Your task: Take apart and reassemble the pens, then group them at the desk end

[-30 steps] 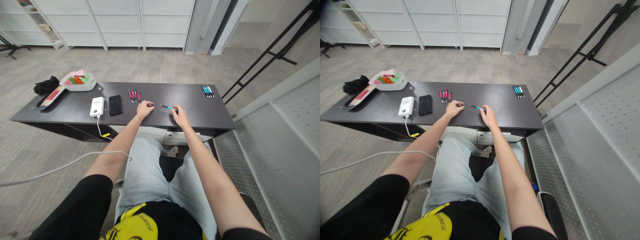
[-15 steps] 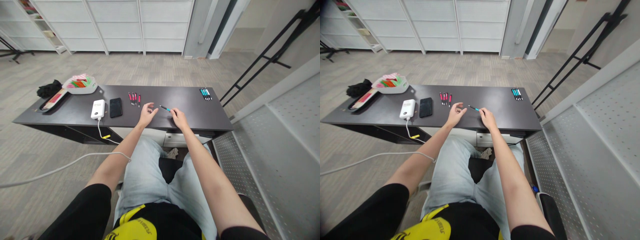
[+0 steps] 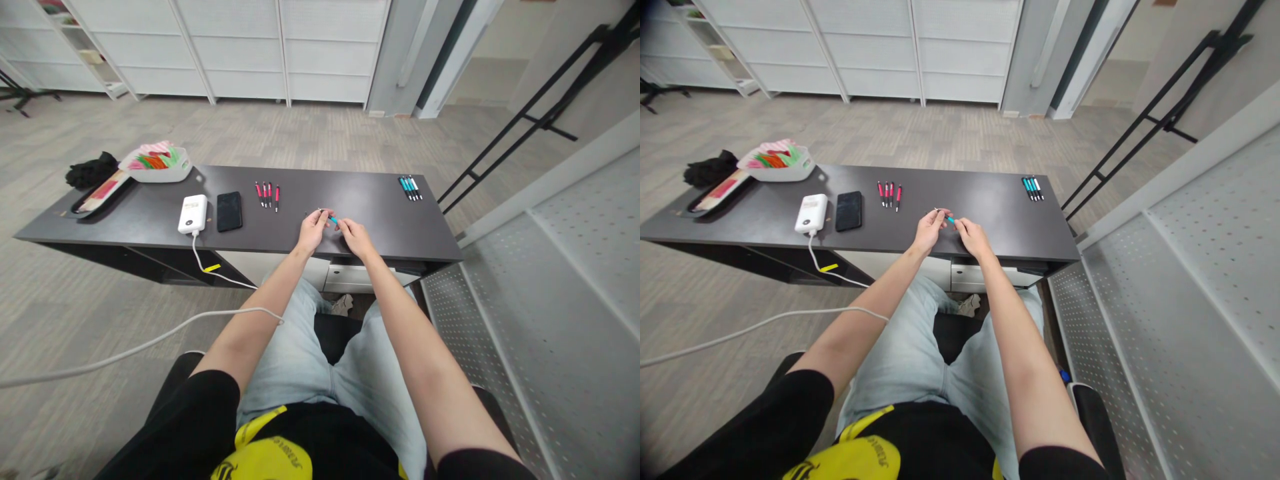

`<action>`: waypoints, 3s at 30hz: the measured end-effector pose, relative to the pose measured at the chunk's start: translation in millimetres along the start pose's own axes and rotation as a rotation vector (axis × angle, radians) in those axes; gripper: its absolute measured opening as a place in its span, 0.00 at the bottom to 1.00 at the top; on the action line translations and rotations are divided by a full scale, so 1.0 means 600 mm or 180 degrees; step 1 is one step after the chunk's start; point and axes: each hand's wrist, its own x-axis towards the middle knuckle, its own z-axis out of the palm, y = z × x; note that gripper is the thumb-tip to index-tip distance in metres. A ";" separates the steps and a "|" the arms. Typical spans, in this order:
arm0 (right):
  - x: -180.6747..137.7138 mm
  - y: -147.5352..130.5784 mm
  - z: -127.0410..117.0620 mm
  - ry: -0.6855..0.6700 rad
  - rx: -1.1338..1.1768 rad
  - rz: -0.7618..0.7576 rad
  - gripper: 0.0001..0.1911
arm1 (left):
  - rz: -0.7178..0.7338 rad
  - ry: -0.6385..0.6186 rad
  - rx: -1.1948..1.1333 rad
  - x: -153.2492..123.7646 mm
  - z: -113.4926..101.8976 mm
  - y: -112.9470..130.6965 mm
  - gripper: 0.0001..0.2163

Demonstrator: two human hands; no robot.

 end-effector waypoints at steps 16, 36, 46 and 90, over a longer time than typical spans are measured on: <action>0.004 0.009 0.010 0.0210 0.0240 -0.0130 0.20 | 0.0014 0.0075 -0.0686 -0.006 0.001 0.002 0.12; 0.001 0.003 0.004 -0.0021 0.0616 -0.0198 0.23 | 0.0159 0.0031 -0.0532 0.001 0.001 -0.009 0.17; 0.003 0.001 0.006 0.0108 0.0543 -0.0177 0.22 | 0.0095 -0.0001 -0.0460 -0.001 0.002 -0.006 0.19; -0.004 -0.010 0.000 0.0217 0.0345 -0.0161 0.18 | 0.0062 0.0033 -0.0453 -0.007 0.003 0.012 0.14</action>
